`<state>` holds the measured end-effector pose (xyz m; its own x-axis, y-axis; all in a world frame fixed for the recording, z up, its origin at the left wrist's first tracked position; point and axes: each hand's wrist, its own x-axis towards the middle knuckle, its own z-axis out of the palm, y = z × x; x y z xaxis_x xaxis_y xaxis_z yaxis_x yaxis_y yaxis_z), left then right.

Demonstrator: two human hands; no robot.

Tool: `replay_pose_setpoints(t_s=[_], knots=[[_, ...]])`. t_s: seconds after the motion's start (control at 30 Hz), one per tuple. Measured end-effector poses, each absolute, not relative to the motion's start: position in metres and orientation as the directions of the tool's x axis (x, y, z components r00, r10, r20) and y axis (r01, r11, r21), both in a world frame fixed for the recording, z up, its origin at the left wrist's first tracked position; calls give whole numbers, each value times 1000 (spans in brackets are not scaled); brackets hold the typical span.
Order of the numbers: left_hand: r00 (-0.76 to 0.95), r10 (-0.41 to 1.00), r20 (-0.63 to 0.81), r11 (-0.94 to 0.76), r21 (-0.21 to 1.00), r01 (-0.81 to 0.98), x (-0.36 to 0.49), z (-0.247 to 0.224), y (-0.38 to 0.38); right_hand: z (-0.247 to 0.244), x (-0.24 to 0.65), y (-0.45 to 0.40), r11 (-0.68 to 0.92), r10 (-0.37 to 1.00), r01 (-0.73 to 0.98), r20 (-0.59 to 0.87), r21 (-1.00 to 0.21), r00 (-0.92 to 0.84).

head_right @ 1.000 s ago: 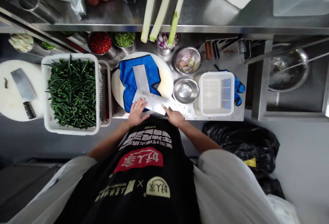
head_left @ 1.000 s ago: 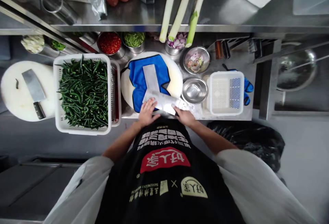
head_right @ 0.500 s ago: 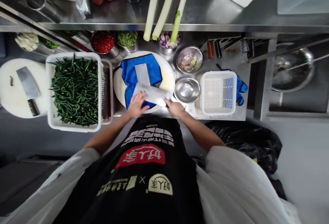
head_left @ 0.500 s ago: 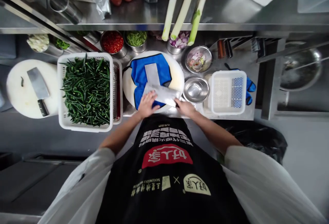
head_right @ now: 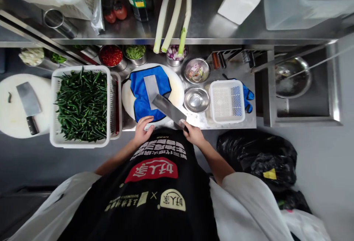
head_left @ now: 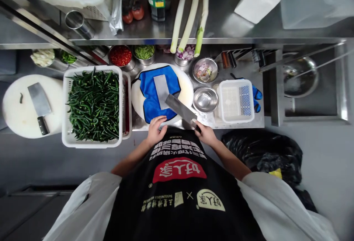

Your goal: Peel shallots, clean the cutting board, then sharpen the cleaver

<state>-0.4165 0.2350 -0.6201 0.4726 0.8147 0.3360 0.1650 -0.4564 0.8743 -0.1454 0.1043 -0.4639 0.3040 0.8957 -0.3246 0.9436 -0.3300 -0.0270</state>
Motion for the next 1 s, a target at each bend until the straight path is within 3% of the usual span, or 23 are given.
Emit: replay_pose_setpoints(t_s=[0.07, 0.13, 0.23, 0.4, 0.57, 0.83, 1.0], knots=[[515, 800, 308, -422, 899, 117, -409, -617, 250, -459, -156, 109, -419, 907, 835, -219, -357, 361], [622, 744, 243, -379, 921, 94, -397, -618, 265, -454, -167, 116, -412, 892, 607, -164, -679, 422], [758, 639, 132, -345, 930, 129, -378, -629, 271, -444, -175, 111, -311, 859, 251, -158, -917, 488], [891, 454, 15, -367, 915, 171, -348, -646, 259, -433, -171, 59, -87, 860, -44, -97, -995, 501], [914, 405, -39, -453, 860, 237, -290, -629, 247, -422, -140, 3, 145, 880, -206, 31, -968, 474], [911, 411, 32, -552, 804, 221, -146, -527, 187, -384, -17, -109, 243, 791, -165, 97, -956, 604], [916, 393, 83, -526, 837, 150, -39, -452, 126, -359, 64, -193, 132, 520, 2, 71, -991, 851]])
